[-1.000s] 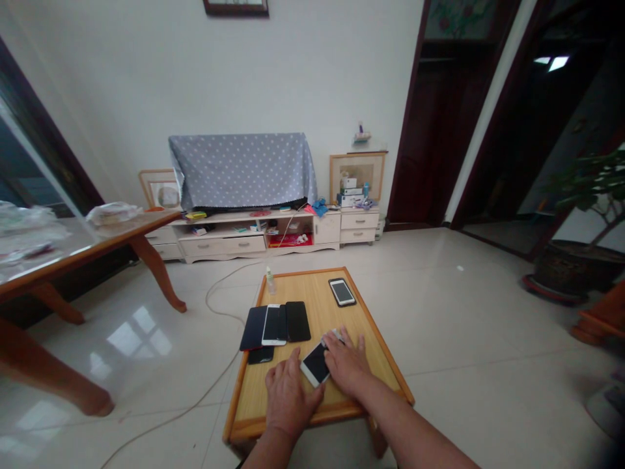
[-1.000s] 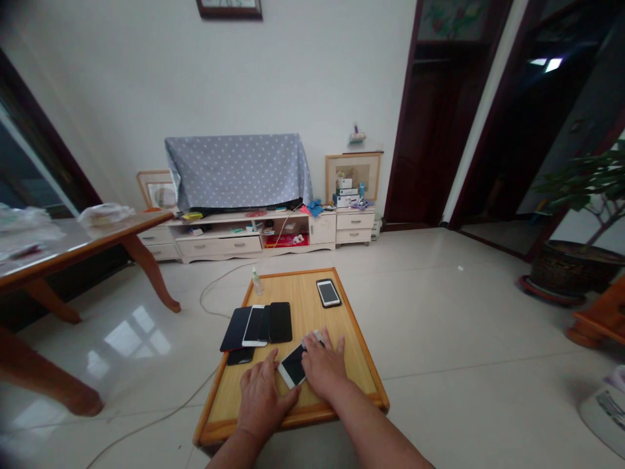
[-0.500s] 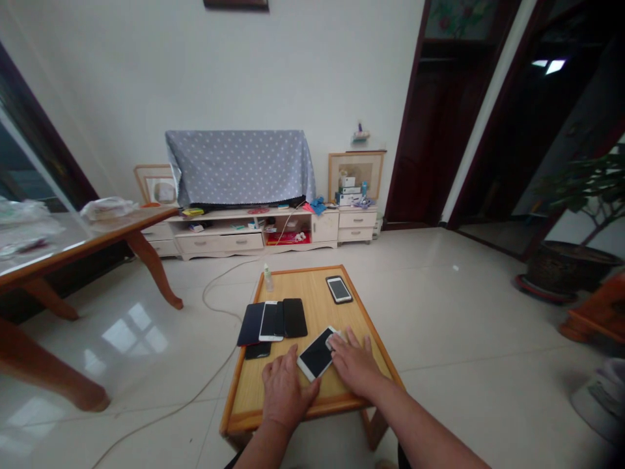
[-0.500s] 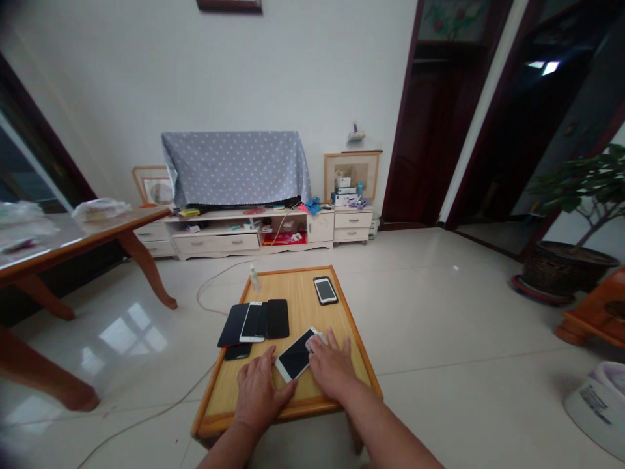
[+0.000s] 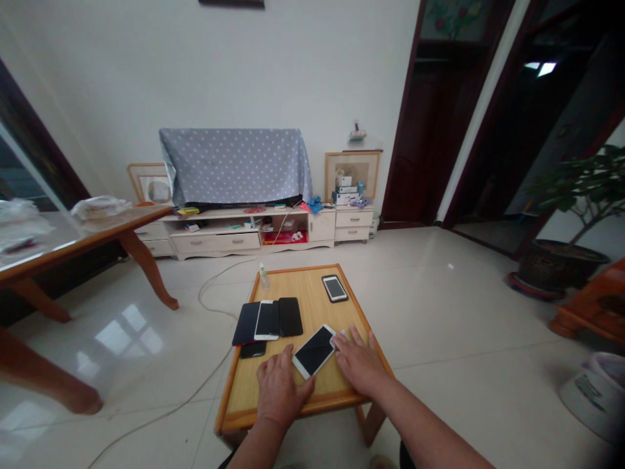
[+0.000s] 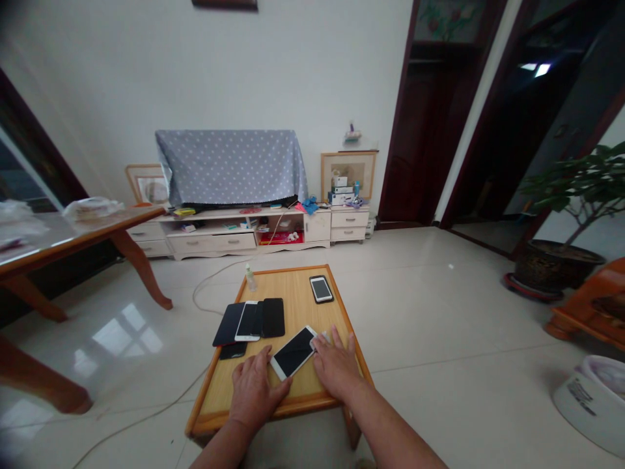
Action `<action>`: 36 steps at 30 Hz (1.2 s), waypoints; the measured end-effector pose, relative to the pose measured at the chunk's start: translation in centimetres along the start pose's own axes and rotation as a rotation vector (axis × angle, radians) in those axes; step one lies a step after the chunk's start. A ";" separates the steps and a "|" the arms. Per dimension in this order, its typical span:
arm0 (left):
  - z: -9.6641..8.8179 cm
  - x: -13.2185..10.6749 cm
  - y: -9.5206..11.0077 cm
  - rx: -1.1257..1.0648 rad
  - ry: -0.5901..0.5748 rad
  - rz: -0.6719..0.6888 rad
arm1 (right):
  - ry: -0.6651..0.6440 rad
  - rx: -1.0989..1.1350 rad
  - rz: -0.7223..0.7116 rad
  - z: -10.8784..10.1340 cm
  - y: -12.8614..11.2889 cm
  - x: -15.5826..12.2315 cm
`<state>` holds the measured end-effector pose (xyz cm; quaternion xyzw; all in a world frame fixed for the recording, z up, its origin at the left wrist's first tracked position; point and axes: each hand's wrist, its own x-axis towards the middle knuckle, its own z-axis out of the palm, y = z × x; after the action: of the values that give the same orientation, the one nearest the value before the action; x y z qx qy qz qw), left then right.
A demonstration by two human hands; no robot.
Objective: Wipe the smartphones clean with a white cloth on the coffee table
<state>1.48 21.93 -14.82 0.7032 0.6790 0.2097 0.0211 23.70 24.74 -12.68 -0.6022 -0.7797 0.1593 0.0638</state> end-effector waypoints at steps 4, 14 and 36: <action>0.0 0.0 0.1 -0.013 0.002 0.016 | 0.008 -0.035 0.021 0.1 0.7 0.7; -0.7 -0.4 0.4 -0.036 -0.009 0.058 | -0.005 -0.036 0.004 0.1 -0.3 0.1; 0.6 -0.5 -0.8 -0.018 0.010 0.098 | -0.072 0.134 -0.300 1.7 -4.9 -2.7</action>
<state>0.91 21.64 -15.80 0.7343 0.6420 0.2201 0.0139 19.39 20.75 -12.47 -0.4673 -0.8502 0.2213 0.0988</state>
